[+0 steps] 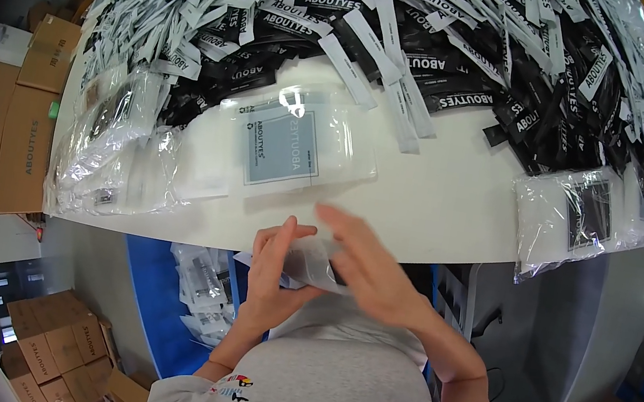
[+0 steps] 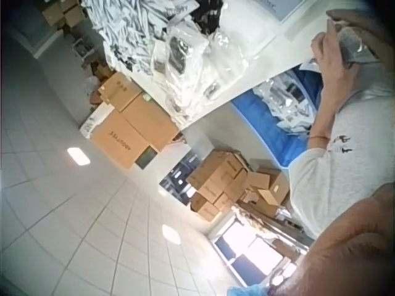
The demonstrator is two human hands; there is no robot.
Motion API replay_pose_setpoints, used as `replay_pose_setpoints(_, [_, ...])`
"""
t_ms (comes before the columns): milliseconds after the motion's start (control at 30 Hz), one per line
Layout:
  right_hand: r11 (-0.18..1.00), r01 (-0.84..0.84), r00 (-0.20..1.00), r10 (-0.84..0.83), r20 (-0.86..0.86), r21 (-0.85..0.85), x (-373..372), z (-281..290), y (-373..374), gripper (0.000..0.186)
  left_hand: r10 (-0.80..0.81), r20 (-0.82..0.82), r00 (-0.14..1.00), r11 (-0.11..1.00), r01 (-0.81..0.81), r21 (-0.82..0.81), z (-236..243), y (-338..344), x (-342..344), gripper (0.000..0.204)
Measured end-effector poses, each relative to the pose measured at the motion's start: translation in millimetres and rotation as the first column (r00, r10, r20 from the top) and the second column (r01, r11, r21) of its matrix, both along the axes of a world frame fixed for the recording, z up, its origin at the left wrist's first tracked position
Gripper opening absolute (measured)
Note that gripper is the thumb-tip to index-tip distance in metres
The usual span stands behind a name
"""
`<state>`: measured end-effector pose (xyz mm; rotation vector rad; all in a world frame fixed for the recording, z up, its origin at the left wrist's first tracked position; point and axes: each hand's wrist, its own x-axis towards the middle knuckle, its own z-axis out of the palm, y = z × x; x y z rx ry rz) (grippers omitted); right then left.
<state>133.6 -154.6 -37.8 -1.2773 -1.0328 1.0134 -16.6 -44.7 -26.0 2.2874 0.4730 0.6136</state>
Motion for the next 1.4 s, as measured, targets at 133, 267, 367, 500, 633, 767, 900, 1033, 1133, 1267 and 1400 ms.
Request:
replay_pose_setpoints(133, [0.989, -0.042, 0.994, 0.028, -0.105, -0.142, 7.0, 7.7, 0.0, 0.041, -0.052, 0.0, 0.999, 0.998, 0.052, 0.042, -3.4, 2.0, -3.8, 0.093])
replay_pose_setpoints(267, [0.936, -0.049, 0.998, 0.06, 0.02, -0.348, 2.0, -0.9, 3.9, 0.021, -0.166, -0.014, 0.986, 0.979, 0.166, 0.115, -12.9, -5.2, -7.6, 0.089])
replay_pose_setpoints(367, [0.949, -0.022, 0.998, 0.038, 0.046, -0.313, 13.0, 8.9, 5.6, 0.021, -0.161, -0.031, 0.986, 0.983, 0.163, 0.088, -16.3, -0.4, -6.2, 0.085])
replay_pose_setpoints(500, [0.964, 0.027, 0.947, 0.06, 0.316, -0.264, 7.0, -1.5, 9.6, 0.016, -0.211, 0.063, 0.976, 0.934, 0.182, 0.308, -28.2, -10.0, 4.3, 0.085])
replay_pose_setpoints(633, [0.946, 0.021, 0.993, -0.057, -0.102, -0.325, 33.3, 10.5, 2.8, 0.014, -0.129, 0.082, 0.988, 0.952, 0.147, -0.267, 10.8, 1.1, 9.5, 0.094])
replay_pose_setpoints(767, [0.981, 0.084, 0.832, -0.167, -0.529, -0.177, 45.6, 20.2, -10.6, 0.054, 0.109, -0.031, 0.994, 0.824, -0.108, -0.556, 1.1, 20.7, 10.4, 0.053])
replay_pose_setpoints(900, [0.99, 0.106, 0.924, -0.132, -0.359, -0.09, 33.6, 11.1, -14.2, 0.044, 0.183, 0.163, 0.97, 0.642, 0.008, -0.767, -10.6, 15.1, 18.7, 0.022])
replay_pose_setpoints(1033, [0.961, 0.097, 0.947, -0.17, -0.274, -0.26, 30.4, 10.5, -11.1, 0.029, 0.249, 0.177, 0.952, 0.573, 0.003, -0.819, -7.7, 4.1, 28.8, 0.014])
replay_pose_setpoints(1133, [0.976, 0.114, 0.956, -0.159, -0.248, -0.187, 29.8, 10.5, -10.2, 0.017, 0.161, 0.087, 0.983, 0.541, -0.015, -0.841, -10.8, 1.8, 27.6, 0.01])
replay_pose_setpoints(1267, [0.906, 0.325, 0.918, -0.371, -0.141, -0.271, 9.2, 7.4, -15.9, 0.013, 0.033, 0.168, 0.985, 0.92, 0.036, -0.39, -15.3, -6.2, 37.3, 0.013])
replay_pose_setpoints(1400, [0.916, 0.334, 0.94, -0.341, 0.008, -0.221, 21.1, 17.0, -17.4, 0.007, 0.08, 0.109, 0.991, 0.784, 0.005, -0.62, -17.4, -4.5, 29.2, 0.013])
